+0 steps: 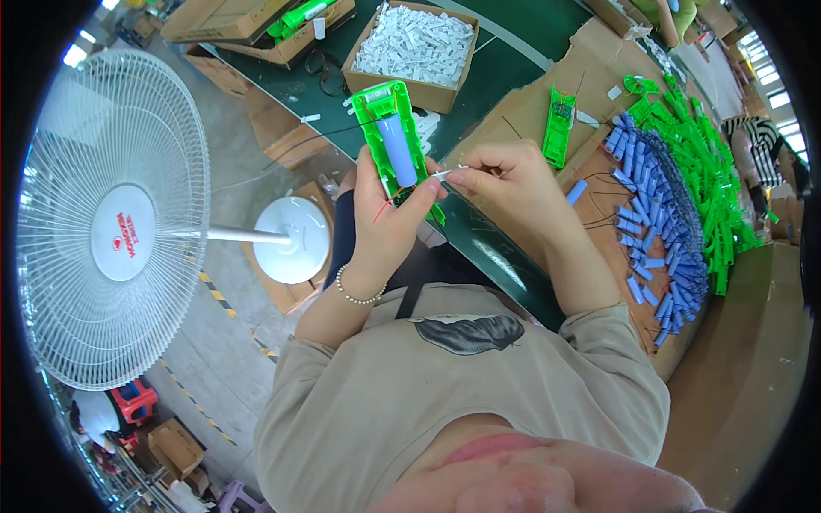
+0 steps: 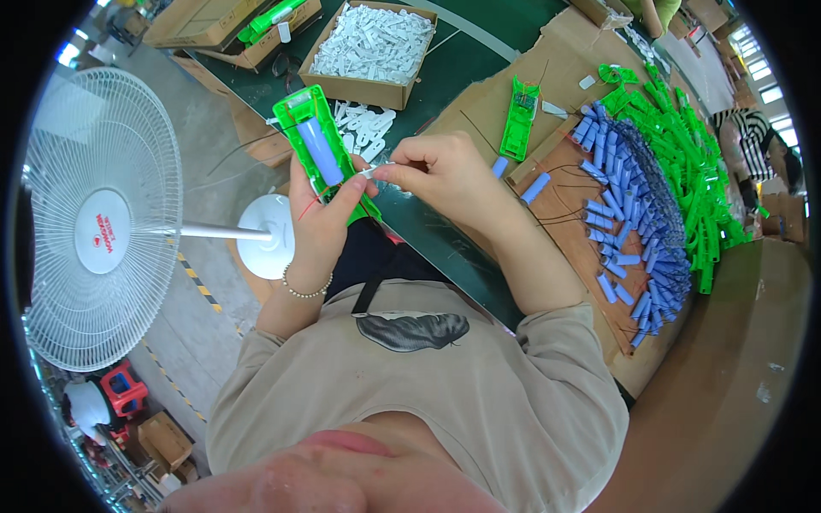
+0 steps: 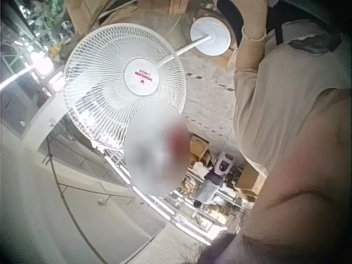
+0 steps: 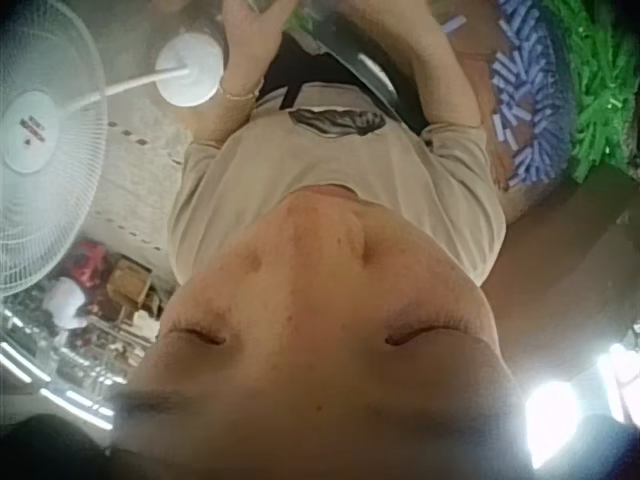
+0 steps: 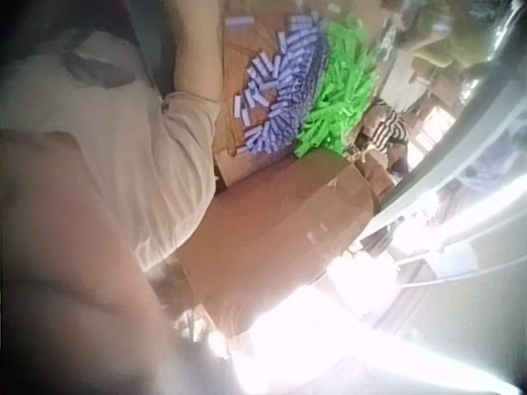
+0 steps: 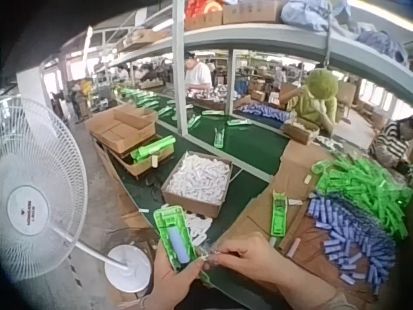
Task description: The person assembles electronic devices by hand, inserting batteries and connecting wiring inside plastic casings, attaching plastic cover pieces, and placing the assembled housings onto the conveyor belt.
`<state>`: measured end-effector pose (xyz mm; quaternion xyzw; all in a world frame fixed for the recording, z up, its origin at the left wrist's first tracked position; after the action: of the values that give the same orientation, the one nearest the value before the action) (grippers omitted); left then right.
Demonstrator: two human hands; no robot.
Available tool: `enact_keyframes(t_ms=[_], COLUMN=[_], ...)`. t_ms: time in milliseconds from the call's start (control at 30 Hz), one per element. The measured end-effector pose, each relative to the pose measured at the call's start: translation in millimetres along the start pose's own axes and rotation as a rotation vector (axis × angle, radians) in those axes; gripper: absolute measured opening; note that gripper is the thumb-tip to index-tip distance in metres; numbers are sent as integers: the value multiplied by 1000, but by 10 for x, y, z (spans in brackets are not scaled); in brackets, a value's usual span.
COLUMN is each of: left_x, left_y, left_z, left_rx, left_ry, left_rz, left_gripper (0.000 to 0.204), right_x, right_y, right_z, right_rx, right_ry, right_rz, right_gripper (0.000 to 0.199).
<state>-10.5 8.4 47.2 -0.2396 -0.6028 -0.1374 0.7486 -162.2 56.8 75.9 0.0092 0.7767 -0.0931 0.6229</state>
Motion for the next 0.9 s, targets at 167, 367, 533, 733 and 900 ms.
enact_keyframes(t_ms=[167, 367, 533, 733, 900], left_x=[-225, -335, -299, -258, -327], left_y=[27, 169, 168, 176, 172], left_z=[160, 486, 528, 561, 523], left_rx=[-85, -251, -249, -265, -381], left_ry=[-97, -247, -272, -295, -127], left_rz=[-49, -98, -67, -57, -130], left_gripper=[38, 39, 38, 38, 36], right_x=[-20, -46, -130, -27, -58], right_y=[-76, -6, 42, 43, 15], right_z=[-447, -379, -391, -379, -449], right_rx=[231, 202, 146, 196, 198], right_ry=[-186, -80, -48, -103, 249], right_rz=[-74, -26, 5, -43, -84], right_gripper=[21, 27, 25, 29, 38])
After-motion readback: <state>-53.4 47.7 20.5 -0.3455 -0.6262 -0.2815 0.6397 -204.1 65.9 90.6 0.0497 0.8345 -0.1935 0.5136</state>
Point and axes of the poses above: each hand's wrist, its own y-axis away from the middle knuckle, its own z-axis out of the palm, x = y × z, the point moved 5 cm from there along -y, towards the middle knuckle, and after that the axes turned 12 degrees about -y, right-handed, at the moved point
